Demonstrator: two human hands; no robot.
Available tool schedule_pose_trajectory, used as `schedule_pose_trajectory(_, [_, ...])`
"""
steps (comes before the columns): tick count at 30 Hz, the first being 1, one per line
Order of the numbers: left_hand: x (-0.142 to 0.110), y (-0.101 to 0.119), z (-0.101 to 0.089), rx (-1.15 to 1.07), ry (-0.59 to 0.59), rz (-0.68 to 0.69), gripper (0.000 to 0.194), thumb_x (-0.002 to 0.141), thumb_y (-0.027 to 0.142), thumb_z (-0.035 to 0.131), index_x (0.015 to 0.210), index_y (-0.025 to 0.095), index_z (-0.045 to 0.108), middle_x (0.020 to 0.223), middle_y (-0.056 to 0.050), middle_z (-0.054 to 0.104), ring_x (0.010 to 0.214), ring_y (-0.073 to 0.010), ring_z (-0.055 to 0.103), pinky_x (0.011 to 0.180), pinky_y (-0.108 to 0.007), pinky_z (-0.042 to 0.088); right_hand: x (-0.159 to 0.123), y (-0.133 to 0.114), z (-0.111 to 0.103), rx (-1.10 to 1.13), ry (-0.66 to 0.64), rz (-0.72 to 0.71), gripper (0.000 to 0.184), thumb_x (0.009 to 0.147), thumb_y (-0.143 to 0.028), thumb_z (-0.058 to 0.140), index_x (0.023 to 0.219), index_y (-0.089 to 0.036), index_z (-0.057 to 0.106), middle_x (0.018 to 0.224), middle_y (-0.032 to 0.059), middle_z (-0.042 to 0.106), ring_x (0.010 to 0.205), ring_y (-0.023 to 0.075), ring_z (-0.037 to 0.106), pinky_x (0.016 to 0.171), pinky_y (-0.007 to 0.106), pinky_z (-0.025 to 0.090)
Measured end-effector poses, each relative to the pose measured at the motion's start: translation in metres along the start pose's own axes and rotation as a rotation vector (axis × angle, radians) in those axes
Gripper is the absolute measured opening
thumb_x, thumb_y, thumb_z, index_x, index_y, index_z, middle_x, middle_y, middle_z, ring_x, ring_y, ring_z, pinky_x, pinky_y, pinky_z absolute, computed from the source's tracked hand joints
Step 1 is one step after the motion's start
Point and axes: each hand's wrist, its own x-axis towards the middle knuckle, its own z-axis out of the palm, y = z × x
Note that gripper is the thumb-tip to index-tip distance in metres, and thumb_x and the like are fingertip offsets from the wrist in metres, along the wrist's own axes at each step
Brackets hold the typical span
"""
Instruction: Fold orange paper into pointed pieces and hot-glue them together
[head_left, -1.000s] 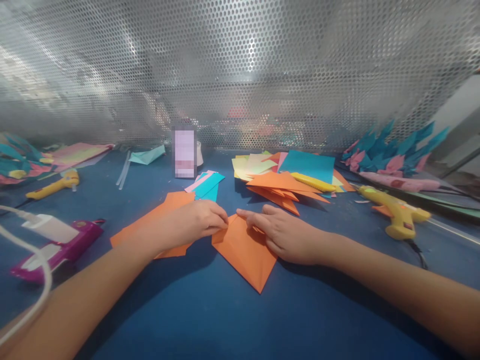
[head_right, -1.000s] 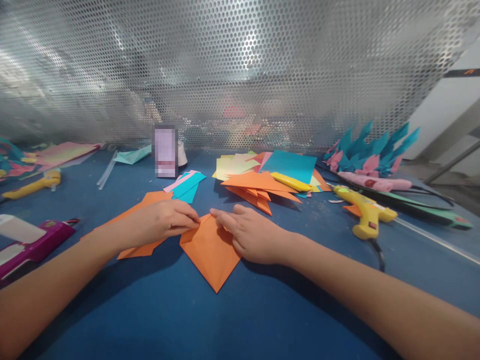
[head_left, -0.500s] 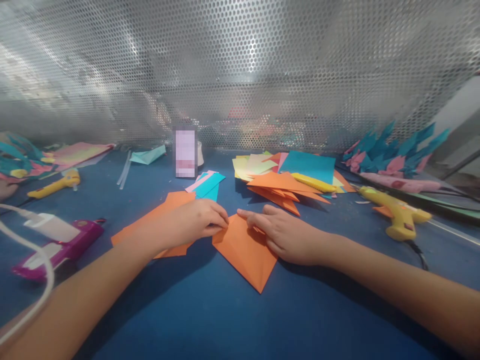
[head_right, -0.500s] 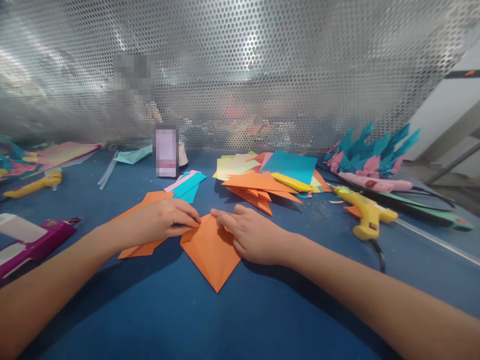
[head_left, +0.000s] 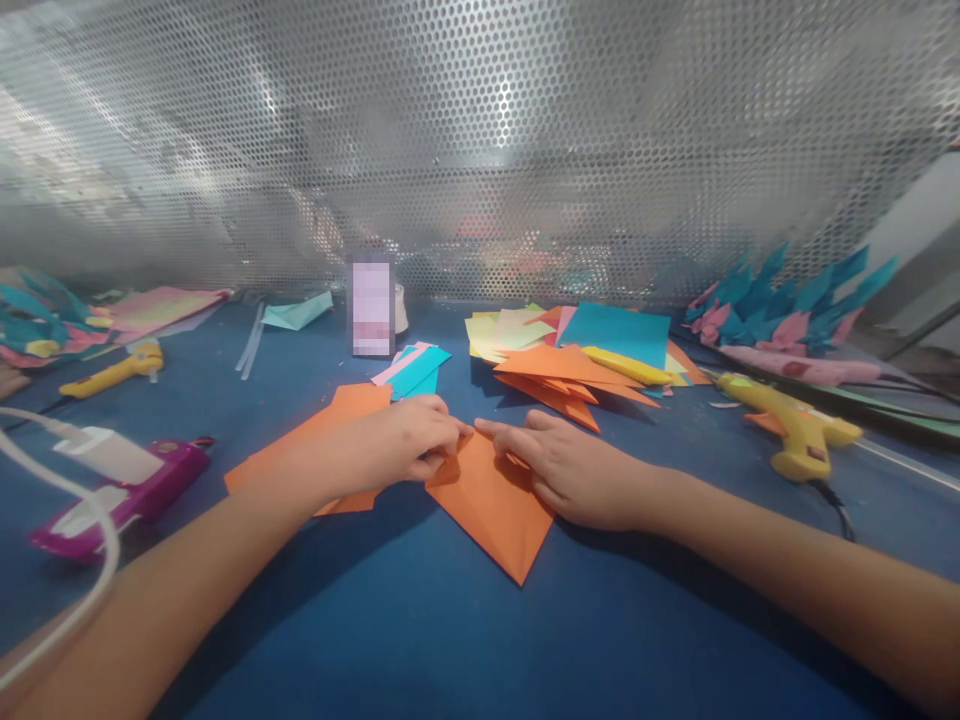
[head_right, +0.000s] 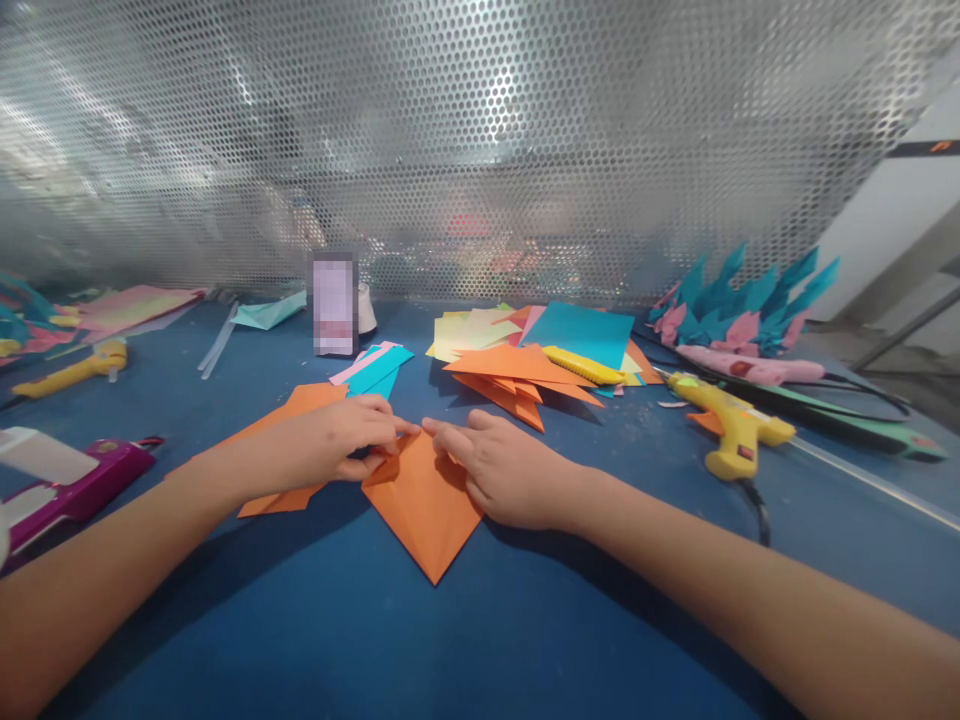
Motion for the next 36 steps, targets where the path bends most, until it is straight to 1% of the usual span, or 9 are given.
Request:
schedule_pose_trajectory(3, [-0.002,-0.001,-0.005,0.076,-0.091,0.084,0.023,0.083,0.008,0.048,0.071,0.019,0.064,0.094,-0.003,0.069,0.091,-0.0182,0.055,0.077,-0.027,0.045,0.000,0.000,-0.001,0.002,0.006,-0.006,0.065,0.077,-0.004,0.036,0.142,-0.007,0.030,0.117,0.0141,0.060,0.088,0.0236,0.048,0.082,0.038,0.042])
schedule_pose_trajectory(7, [-0.005,-0.005,-0.004,0.132,-0.050,0.155,0.022,0.085,0.012,0.050,0.077,0.019,0.069,0.099,-0.004,0.070,0.089,-0.0187,0.055,0.078,-0.029,0.045,0.000,0.001,0.000,0.003,0.001,-0.001,0.064,0.077,-0.004,0.037,0.141,-0.007,0.031,0.117,0.0144,0.060,0.088,0.0237,0.048,0.083,0.039,0.042])
schedule_pose_trajectory(14, [-0.007,0.002,-0.002,0.193,-0.048,0.074,0.031,0.090,0.020,0.049,0.066,0.019,0.069,0.082,-0.004,0.068,0.080,-0.0171,0.054,0.070,-0.028,0.043,0.000,0.001,0.000,0.007,-0.022,0.023,0.071,0.074,-0.002,0.040,0.143,-0.008,0.026,0.118,0.0138,0.059,0.091,0.0243,0.047,0.083,0.039,0.043])
schedule_pose_trajectory(19, [-0.009,-0.005,0.001,0.250,-0.032,0.078,0.033,0.091,0.024,0.047,0.067,0.019,0.068,0.067,-0.002,0.063,0.071,-0.0156,0.052,0.064,-0.027,0.040,0.001,0.000,-0.001,-0.007,-0.025,0.022,0.070,0.074,-0.002,0.040,0.143,-0.007,0.027,0.118,0.0146,0.059,0.091,0.0244,0.048,0.083,0.039,0.045])
schedule_pose_trajectory(22, [-0.010,-0.007,0.004,0.237,0.001,-0.001,0.031,0.090,0.026,0.048,0.067,0.019,0.068,0.063,-0.001,0.060,0.067,-0.0155,0.052,0.062,-0.027,0.038,0.001,0.000,0.000,-0.020,-0.008,0.027,0.068,0.076,-0.003,0.039,0.143,-0.006,0.026,0.113,0.0148,0.060,0.090,0.0246,0.048,0.082,0.039,0.046])
schedule_pose_trajectory(26, [-0.008,-0.001,0.007,0.153,0.037,-0.217,0.023,0.086,0.026,0.054,0.068,0.019,0.066,0.068,-0.001,0.063,0.070,-0.0163,0.054,0.062,-0.026,0.038,0.000,0.000,0.001,-0.043,0.017,0.019,0.066,0.076,-0.003,0.038,0.141,-0.001,0.027,0.108,0.0174,0.061,0.087,0.0250,0.050,0.081,0.041,0.047])
schedule_pose_trajectory(29, [-0.005,0.003,0.010,0.104,0.045,-0.365,0.017,0.085,0.031,0.056,0.074,0.019,0.063,0.071,-0.001,0.062,0.068,-0.0162,0.054,0.060,-0.025,0.036,-0.002,0.001,0.001,-0.033,0.056,-0.019,0.065,0.075,-0.002,0.037,0.140,-0.004,0.027,0.112,0.0171,0.060,0.088,0.0242,0.051,0.083,0.041,0.046])
schedule_pose_trajectory(32, [-0.004,0.004,0.013,0.062,0.052,-0.469,0.024,0.084,0.042,0.055,0.082,0.018,0.059,0.077,-0.002,0.061,0.066,-0.0164,0.052,0.056,-0.026,0.034,-0.004,0.000,0.000,-0.002,0.107,-0.067,0.059,0.076,-0.001,0.035,0.134,-0.012,0.032,0.124,0.0156,0.054,0.102,0.0238,0.051,0.089,0.042,0.045])
schedule_pose_trajectory(36, [-0.004,0.002,0.014,-0.041,0.030,-0.518,0.026,0.083,0.044,0.053,0.077,0.019,0.053,0.078,-0.002,0.059,0.069,-0.0171,0.052,0.058,-0.026,0.036,-0.005,0.000,0.001,0.007,0.136,-0.031,0.048,0.074,0.001,0.036,0.120,-0.013,0.041,0.136,0.0169,0.044,0.124,0.0245,0.040,0.098,0.044,0.040])
